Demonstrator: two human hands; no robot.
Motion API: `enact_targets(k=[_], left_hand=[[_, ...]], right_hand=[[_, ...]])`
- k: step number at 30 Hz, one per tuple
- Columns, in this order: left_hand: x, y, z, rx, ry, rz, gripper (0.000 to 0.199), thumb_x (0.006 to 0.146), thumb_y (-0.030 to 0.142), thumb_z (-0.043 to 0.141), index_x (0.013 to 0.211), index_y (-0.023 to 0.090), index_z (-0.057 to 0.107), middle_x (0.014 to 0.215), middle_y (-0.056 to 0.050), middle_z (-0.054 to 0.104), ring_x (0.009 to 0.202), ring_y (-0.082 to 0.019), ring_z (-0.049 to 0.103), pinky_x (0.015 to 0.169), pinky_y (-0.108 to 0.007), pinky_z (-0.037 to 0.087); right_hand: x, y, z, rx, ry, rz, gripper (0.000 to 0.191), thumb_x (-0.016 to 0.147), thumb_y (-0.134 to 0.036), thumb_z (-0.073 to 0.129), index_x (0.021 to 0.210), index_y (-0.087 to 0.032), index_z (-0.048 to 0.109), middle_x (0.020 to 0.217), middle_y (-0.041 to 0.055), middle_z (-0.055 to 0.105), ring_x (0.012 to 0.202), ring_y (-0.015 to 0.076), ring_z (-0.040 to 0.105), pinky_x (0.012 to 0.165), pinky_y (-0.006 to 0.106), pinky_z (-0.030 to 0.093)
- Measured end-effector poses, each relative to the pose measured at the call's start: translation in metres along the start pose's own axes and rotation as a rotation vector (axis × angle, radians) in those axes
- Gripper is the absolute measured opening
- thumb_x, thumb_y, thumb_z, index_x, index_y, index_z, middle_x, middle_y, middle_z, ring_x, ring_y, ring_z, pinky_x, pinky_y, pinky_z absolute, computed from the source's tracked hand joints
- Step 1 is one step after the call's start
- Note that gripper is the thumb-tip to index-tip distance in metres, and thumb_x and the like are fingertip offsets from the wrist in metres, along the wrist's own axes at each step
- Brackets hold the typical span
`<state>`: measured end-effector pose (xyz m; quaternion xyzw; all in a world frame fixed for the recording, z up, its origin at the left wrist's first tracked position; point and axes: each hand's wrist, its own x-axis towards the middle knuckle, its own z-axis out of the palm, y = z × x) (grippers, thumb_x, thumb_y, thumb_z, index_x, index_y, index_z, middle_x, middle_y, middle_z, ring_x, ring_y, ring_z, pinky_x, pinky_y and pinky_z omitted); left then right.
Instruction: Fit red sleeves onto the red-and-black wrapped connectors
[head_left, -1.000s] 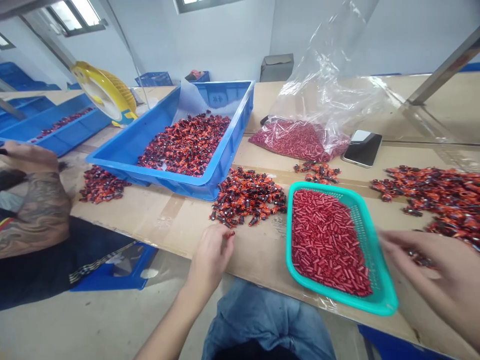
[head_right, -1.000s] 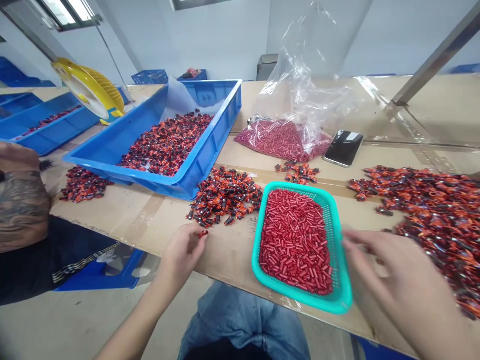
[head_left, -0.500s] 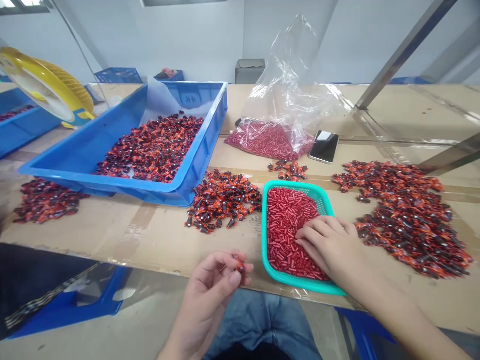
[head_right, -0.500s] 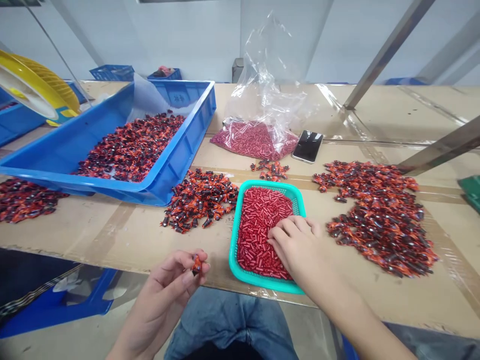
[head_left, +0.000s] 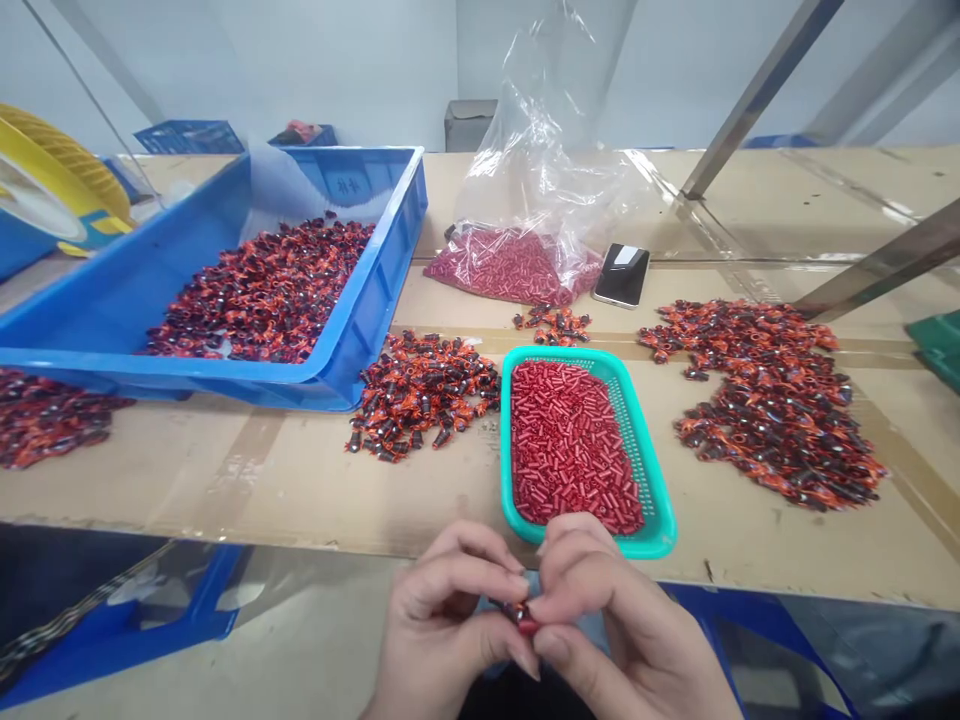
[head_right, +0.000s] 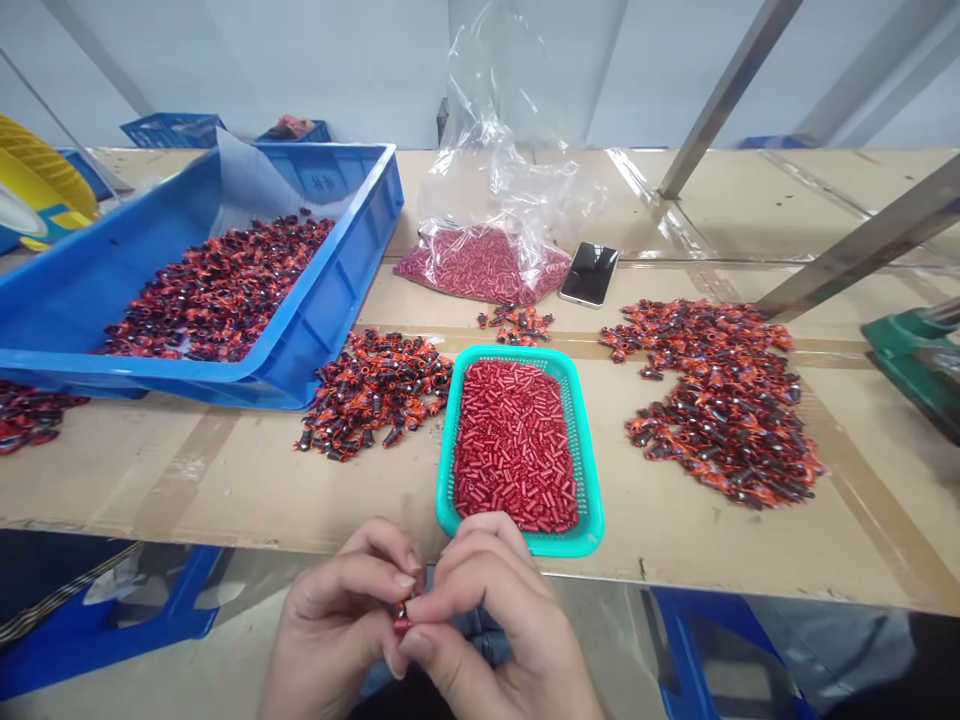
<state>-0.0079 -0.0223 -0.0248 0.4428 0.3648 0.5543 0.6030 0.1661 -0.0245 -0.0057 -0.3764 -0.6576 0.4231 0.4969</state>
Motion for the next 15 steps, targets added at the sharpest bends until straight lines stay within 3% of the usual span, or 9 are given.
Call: enact_targets(k=[6, 9, 15], left_hand=[[-0.005, 0.002, 0.001, 0.049, 0.035, 0.048, 0.031, 0.069, 0.01, 0.096, 0.09, 0.031, 0.086, 0.09, -0.002, 0.079, 0.08, -0.017, 0.078, 0.065, -0.019, 0.063], [-0.007, 0.003, 0.002, 0.132, 0.031, 0.093, 0.031, 0.072, 0.009, 0.094, 0.093, 0.03, 0.084, 0.089, -0.002, 0.081, 0.079, -0.019, 0.079, 0.066, -0.022, 0.065], [-0.009, 0.008, 0.0, 0.396, 0.004, 0.403, 0.055, 0.081, 0.002, 0.084, 0.123, 0.037, 0.074, 0.099, 0.0, 0.085, 0.087, -0.02, 0.081, 0.085, -0.033, 0.065]], right_hand=[[-0.005, -0.004, -0.006, -0.123, 0.077, -0.021, 0.006, 0.096, -0.023, 0.073, 0.095, -0.026, 0.068, 0.078, 0.0006, 0.07, 0.082, 0.019, 0.066, 0.081, 0.034, 0.058], [-0.004, -0.006, -0.008, -0.172, 0.06, -0.048, 0.009, 0.094, -0.019, 0.074, 0.094, -0.025, 0.067, 0.076, 0.0006, 0.07, 0.079, 0.0197, 0.065, 0.078, 0.035, 0.058], [-0.002, -0.007, -0.012, -0.217, -0.02, -0.026, 0.013, 0.093, -0.018, 0.074, 0.089, -0.024, 0.064, 0.076, -0.0002, 0.07, 0.077, 0.0182, 0.065, 0.077, 0.034, 0.059]])
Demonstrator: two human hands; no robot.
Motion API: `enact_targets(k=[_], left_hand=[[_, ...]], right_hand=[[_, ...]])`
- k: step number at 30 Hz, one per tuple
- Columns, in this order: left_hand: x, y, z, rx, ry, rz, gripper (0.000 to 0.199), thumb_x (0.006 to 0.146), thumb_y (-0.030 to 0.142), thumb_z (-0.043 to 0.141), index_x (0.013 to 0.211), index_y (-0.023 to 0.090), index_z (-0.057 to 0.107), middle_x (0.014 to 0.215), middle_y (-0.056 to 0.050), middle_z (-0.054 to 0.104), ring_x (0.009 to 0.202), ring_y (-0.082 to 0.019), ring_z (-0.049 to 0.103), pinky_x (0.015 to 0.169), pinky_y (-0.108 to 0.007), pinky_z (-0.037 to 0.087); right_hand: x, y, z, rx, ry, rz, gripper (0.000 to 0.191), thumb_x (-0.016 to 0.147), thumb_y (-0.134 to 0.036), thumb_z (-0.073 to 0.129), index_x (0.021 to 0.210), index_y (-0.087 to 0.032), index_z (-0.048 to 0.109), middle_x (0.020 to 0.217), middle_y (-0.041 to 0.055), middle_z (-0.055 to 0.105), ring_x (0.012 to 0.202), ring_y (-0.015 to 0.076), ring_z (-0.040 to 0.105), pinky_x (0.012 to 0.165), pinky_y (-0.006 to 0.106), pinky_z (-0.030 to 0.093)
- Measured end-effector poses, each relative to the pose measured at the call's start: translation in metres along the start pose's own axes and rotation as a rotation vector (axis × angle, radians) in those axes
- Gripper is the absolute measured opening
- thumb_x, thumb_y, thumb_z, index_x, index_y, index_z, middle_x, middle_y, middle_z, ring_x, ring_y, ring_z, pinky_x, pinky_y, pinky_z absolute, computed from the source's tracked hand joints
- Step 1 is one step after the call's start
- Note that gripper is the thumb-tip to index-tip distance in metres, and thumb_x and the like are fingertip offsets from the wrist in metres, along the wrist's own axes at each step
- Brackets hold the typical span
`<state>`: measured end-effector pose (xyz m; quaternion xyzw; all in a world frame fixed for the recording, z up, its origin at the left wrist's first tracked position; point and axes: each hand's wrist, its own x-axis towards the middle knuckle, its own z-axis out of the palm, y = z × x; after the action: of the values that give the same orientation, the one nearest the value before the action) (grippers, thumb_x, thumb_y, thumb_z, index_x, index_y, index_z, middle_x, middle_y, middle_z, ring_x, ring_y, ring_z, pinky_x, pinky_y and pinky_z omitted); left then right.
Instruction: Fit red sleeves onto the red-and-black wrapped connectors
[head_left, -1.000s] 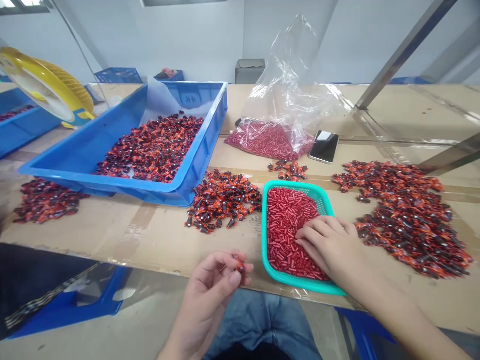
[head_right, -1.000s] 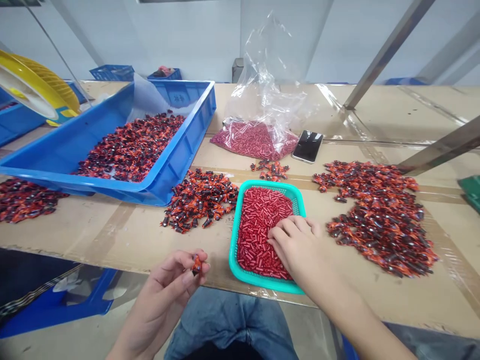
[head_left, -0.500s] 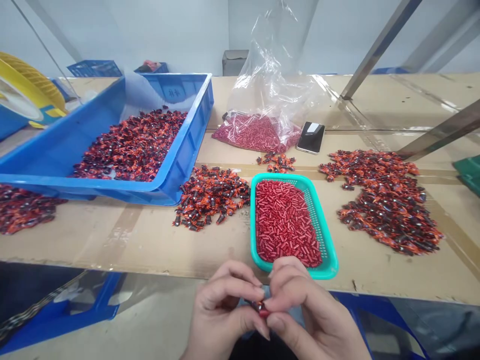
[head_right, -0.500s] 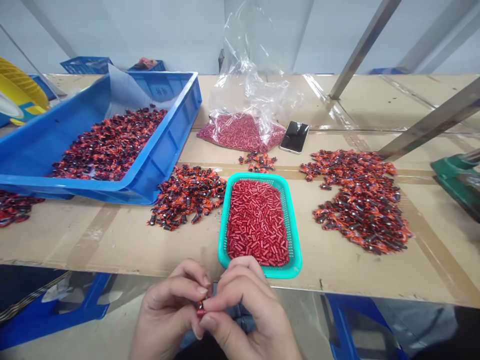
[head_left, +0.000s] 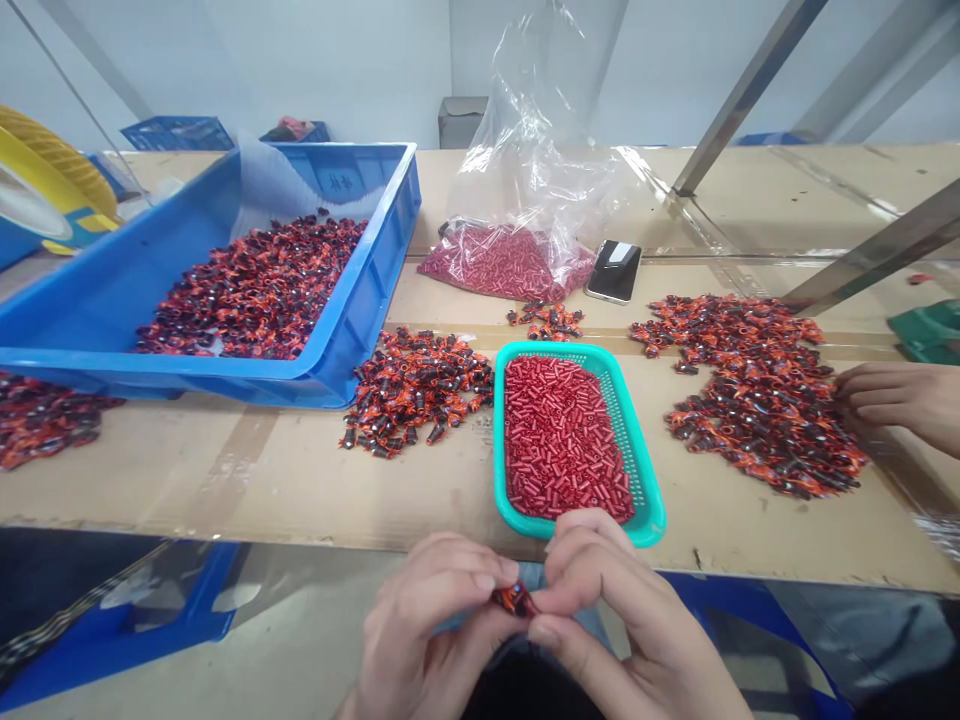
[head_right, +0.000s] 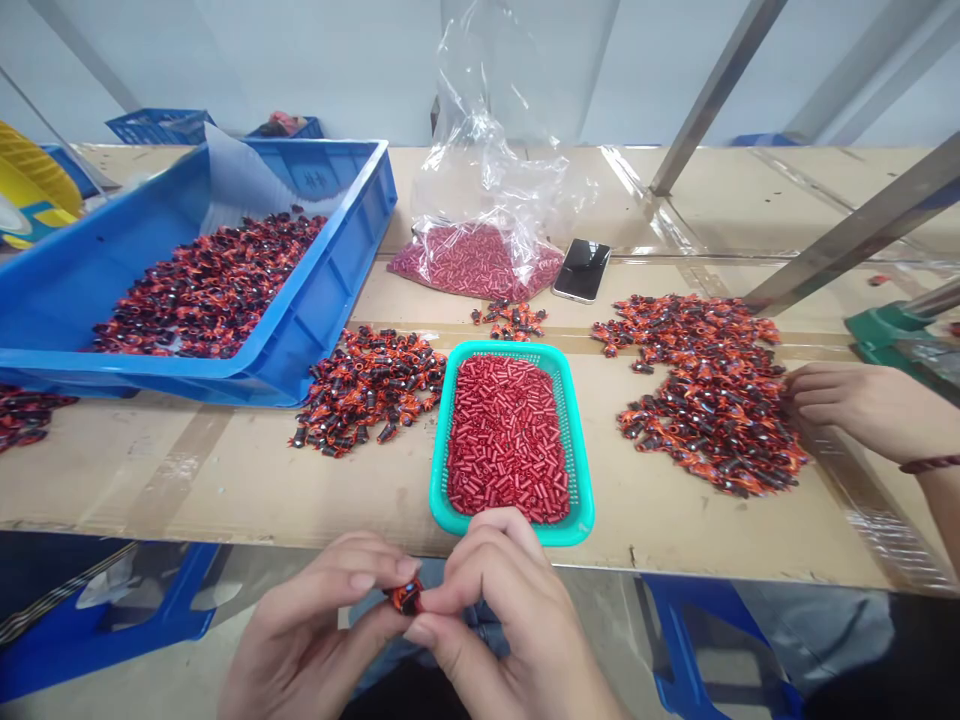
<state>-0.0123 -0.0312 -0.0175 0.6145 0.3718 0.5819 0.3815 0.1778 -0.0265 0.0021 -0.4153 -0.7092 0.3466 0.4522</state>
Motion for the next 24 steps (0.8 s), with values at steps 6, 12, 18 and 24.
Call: enact_targets(k=[6, 12, 18, 24], left_hand=[[0.001, 0.0, 0.002, 0.011, -0.011, 0.031, 0.048, 0.083, 0.008, 0.086, 0.116, 0.037, 0.067, 0.099, 0.003, 0.086, 0.082, -0.019, 0.082, 0.084, -0.036, 0.063], [0.0, -0.005, 0.005, 0.034, -0.003, 0.034, 0.037, 0.083, 0.013, 0.087, 0.104, 0.033, 0.064, 0.094, 0.003, 0.085, 0.078, -0.019, 0.081, 0.083, -0.036, 0.062], [0.003, -0.004, 0.004, 0.047, 0.003, 0.037, 0.032, 0.085, 0.013, 0.085, 0.101, 0.032, 0.065, 0.091, 0.0, 0.086, 0.075, -0.02, 0.081, 0.08, -0.036, 0.062], [0.004, -0.003, 0.007, 0.07, -0.036, 0.038, 0.032, 0.085, 0.012, 0.085, 0.102, 0.032, 0.067, 0.089, -0.002, 0.086, 0.073, -0.023, 0.082, 0.076, -0.037, 0.062]], right_hand=[[-0.008, 0.003, 0.002, 0.06, 0.061, 0.051, 0.009, 0.096, -0.023, 0.073, 0.09, -0.025, 0.067, 0.078, 0.0004, 0.069, 0.08, 0.0188, 0.065, 0.077, 0.033, 0.059], [-0.012, 0.003, 0.002, 0.056, 0.087, 0.045, 0.011, 0.099, -0.03, 0.071, 0.089, -0.026, 0.066, 0.076, 0.001, 0.069, 0.08, 0.0193, 0.066, 0.077, 0.033, 0.059], [-0.01, 0.003, 0.001, 0.069, 0.067, 0.091, 0.011, 0.095, -0.027, 0.074, 0.086, -0.026, 0.067, 0.076, 0.0011, 0.069, 0.079, 0.0197, 0.066, 0.078, 0.033, 0.059], [-0.016, 0.011, 0.001, 0.307, -0.012, 0.281, 0.02, 0.096, -0.04, 0.072, 0.082, -0.025, 0.068, 0.078, 0.0035, 0.068, 0.081, 0.0206, 0.068, 0.078, 0.032, 0.06]])
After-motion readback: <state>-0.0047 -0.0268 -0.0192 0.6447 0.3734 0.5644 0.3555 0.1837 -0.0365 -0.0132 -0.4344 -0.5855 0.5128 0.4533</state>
